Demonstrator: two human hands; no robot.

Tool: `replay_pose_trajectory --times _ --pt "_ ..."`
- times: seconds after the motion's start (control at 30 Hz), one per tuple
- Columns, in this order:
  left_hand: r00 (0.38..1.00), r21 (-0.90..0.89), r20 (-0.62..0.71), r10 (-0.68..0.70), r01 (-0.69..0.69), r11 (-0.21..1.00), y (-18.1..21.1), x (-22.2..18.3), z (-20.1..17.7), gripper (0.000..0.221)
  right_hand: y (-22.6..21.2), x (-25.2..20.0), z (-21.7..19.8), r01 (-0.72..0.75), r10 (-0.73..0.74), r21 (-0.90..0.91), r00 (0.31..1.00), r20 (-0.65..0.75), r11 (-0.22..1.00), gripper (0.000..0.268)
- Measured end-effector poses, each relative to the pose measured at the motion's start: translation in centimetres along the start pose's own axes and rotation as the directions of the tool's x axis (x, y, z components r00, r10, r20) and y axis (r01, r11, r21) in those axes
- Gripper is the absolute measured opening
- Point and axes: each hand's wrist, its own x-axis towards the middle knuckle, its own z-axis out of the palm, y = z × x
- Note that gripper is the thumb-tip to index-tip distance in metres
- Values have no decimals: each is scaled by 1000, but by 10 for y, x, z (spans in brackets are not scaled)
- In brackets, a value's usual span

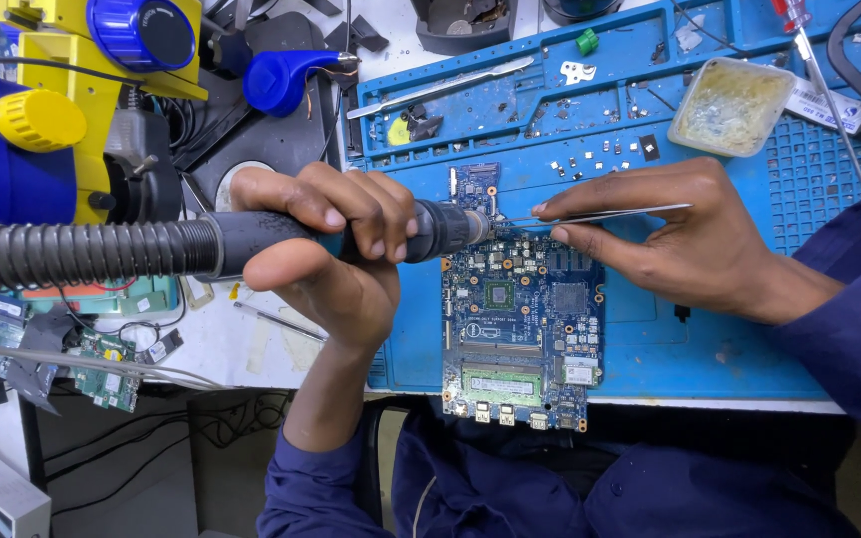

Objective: Using a hot air rework station and tweezers to remove small electronic components from a laptop motherboard.

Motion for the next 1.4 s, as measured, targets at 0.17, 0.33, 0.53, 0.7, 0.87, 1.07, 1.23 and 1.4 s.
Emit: replay_pose_trajectory --times 0.17,0.33,0.53,0.7,0.87,1.07,1.23,1.4 --pt "1000 0 -5 -5 5 1000 1 0 1 47 2 -1 0 13 -12 -14 1000 9 1000 24" --pt "1000 6 -22 -7 7 1000 3 2 4 48 0 0 0 19 -19 -25 1000 3 999 22" --pt "1000 12 -6 -6 6 1000 3 1 3 47 1 -1 -1 11 -11 -21 1000 24 1000 23" --pt "1000 14 -3 -4 4 1000 4 2 5 47 -1 0 -1 13 -12 -30 1000 22 999 22" --pt "1000 12 -5 -7 7 1000 4 2 6 47 -1 0 -1 9 -8 -48 1000 18 999 21" --pt "1000 32 -10 -10 10 999 4 2 5 47 -2 1 -1 -7 8 -44 1000 9 999 19" --pt "1000 18 7 -5 5 1000 5 4 6 46 -3 0 -2 -14 15 -47 999 28 999 21" --pt "1000 27 6 -11 11 1000 5 2 5 47 -2 -1 0 12 -11 -48 1000 19 999 20"
